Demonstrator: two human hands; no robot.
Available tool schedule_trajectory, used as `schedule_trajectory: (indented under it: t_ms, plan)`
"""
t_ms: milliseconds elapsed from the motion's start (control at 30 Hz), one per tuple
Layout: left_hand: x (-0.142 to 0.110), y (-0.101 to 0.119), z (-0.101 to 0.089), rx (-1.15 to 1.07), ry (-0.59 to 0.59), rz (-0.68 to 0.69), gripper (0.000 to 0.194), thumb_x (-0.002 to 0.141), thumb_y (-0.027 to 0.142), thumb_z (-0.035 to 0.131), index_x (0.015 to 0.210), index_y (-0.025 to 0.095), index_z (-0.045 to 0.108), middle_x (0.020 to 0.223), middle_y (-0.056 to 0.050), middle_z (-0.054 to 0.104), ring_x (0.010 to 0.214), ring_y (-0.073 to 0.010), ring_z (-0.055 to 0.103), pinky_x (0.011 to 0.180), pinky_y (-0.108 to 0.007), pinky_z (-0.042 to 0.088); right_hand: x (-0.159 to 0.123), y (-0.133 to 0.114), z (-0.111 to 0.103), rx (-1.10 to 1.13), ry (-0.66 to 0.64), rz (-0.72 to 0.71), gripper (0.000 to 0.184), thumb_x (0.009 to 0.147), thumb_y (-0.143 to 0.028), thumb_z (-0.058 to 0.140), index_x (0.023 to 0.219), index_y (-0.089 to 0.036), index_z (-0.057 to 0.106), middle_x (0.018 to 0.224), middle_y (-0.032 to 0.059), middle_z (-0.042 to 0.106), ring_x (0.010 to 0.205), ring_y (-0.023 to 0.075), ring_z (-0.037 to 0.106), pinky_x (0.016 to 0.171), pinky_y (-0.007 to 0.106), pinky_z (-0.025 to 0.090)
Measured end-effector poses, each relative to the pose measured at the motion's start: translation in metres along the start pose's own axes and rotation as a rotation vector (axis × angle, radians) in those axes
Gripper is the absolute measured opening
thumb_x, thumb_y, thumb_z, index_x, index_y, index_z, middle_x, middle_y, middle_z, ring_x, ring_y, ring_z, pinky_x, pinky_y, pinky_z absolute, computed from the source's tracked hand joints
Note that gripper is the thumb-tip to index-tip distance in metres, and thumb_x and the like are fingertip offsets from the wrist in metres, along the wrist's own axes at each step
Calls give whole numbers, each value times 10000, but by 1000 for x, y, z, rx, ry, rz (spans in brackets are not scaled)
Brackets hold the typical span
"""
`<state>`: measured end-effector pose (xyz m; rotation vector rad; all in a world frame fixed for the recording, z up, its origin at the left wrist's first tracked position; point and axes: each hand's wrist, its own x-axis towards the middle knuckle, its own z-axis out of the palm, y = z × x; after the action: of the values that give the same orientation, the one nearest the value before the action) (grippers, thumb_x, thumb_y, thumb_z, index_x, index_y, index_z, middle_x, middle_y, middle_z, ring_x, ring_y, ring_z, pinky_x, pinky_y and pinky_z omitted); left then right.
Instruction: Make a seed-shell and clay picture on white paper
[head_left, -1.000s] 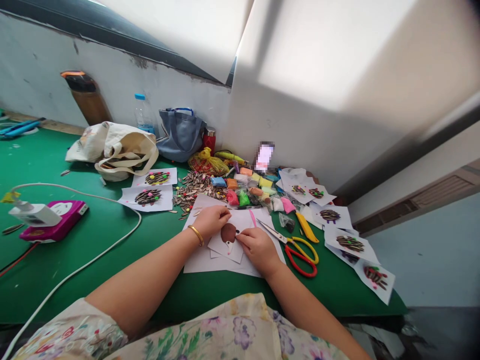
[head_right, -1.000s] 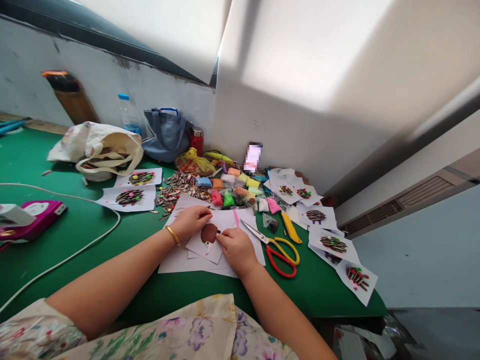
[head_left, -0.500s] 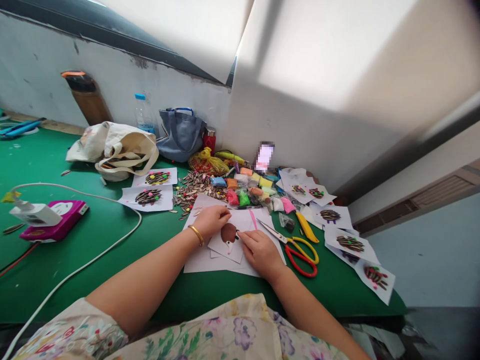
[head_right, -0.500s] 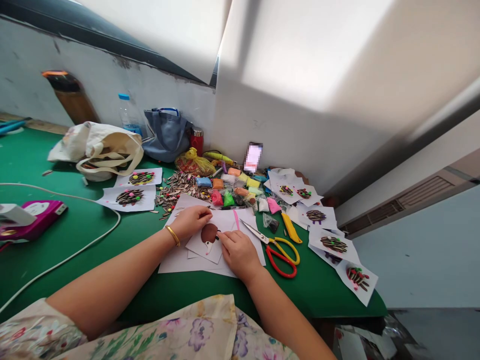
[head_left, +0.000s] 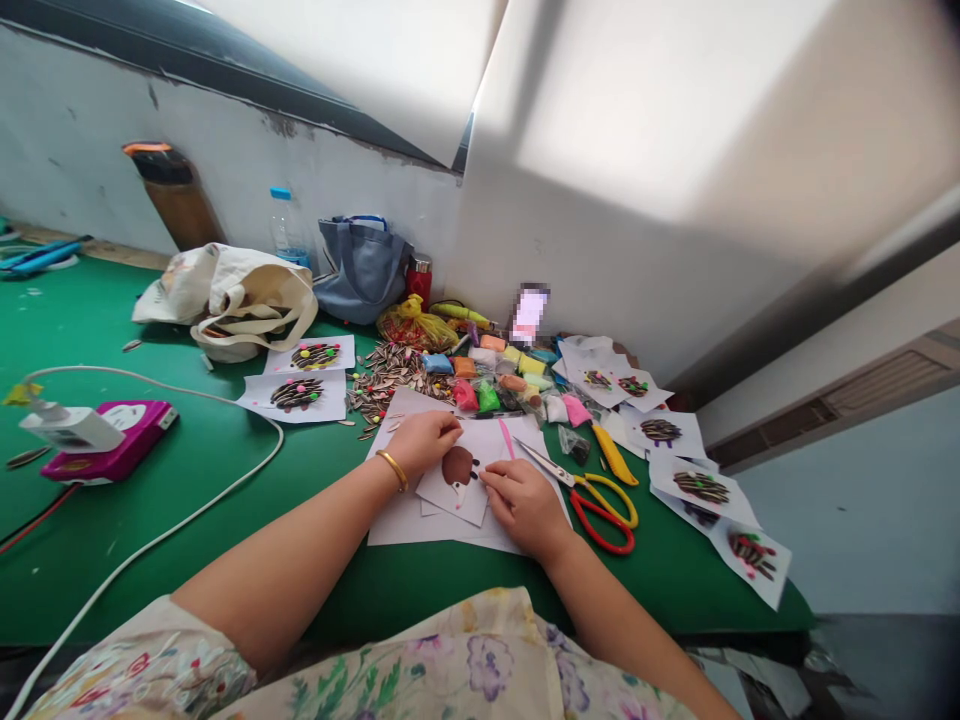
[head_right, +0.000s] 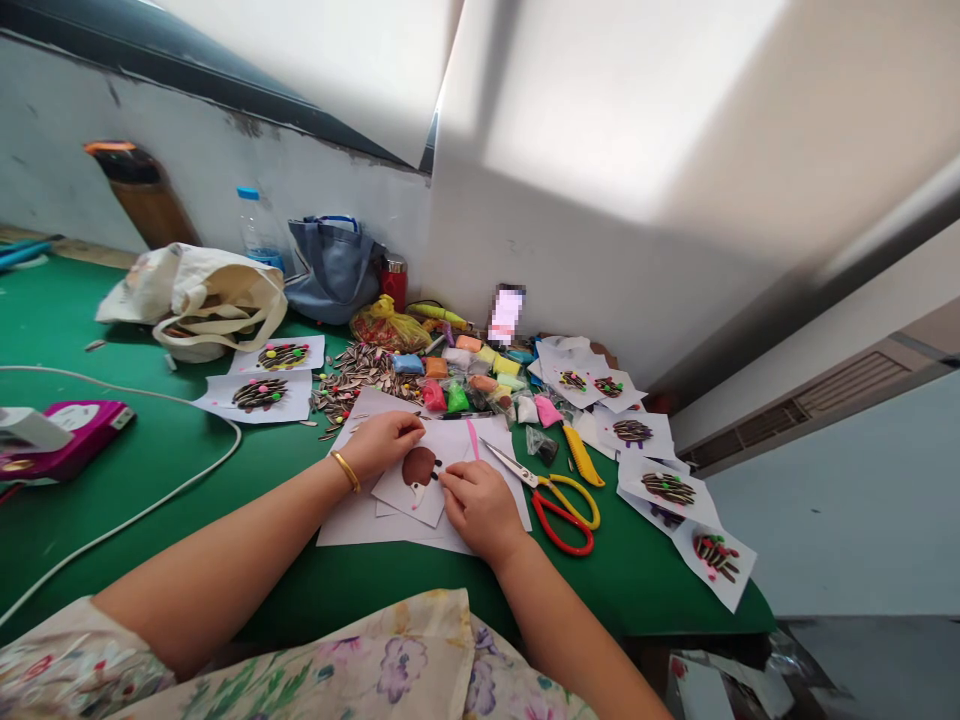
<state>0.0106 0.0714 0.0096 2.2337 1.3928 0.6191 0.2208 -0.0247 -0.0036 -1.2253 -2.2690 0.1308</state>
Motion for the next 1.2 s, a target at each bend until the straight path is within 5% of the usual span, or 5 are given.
schedule_trajectory:
  t_ms: [433, 633, 767, 967, 1200]
  plan:
    - [0, 1, -2, 28, 1, 24, 254, 878, 351, 497, 915, 225, 715, 941, -56, 729, 857, -216, 638, 749, -297, 449, -10, -8, 4, -68, -74, 87, 349, 871, -262, 573, 1209, -204, 638, 1236, 100, 631, 1120, 264, 551, 991, 448, 448]
    - [-5, 8, -5, 136, -7, 130, 241, 886, 286, 490, 878, 229, 724, 911, -65, 744, 877, -221, 652, 1054, -420, 309, -8, 0, 5, -61, -56, 58, 348, 878, -233, 550, 1211, -186, 639, 1261, 110, 626, 1138, 246, 563, 1017, 435, 452]
    - [-18, 14, -10, 207, -60, 200, 226, 896, 255, 478, 870, 222, 700, 886, -64, 740, 881, -221, 657, 1084, -473, 248, -4, 12, 2, -75, -39, 60, 291, 904, -217, 514, 1152, -186, 663, 1237, 97, 638, 1118, 223, 577, 999, 386, 471]
    - [-36, 16, -15, 156, -97, 303, 225, 893, 181, 463, 840, 246, 672, 872, -3, 727, 861, -185, 651, 1099, -465, 218, 27, 34, -10, -370, -116, 186, 233, 889, -147, 502, 1057, -174, 662, 1059, 127, 654, 993, 247, 584, 872, 367, 489]
    - [-34, 11, -12, 193, -64, 317, 191, 891, 237, 506, 913, 214, 694, 975, -81, 695, 957, -237, 608, 865, -358, 417, 67, 36, -10, -594, -333, 399, 226, 871, -77, 478, 1014, -124, 646, 980, 168, 650, 911, 244, 627, 737, 308, 475]
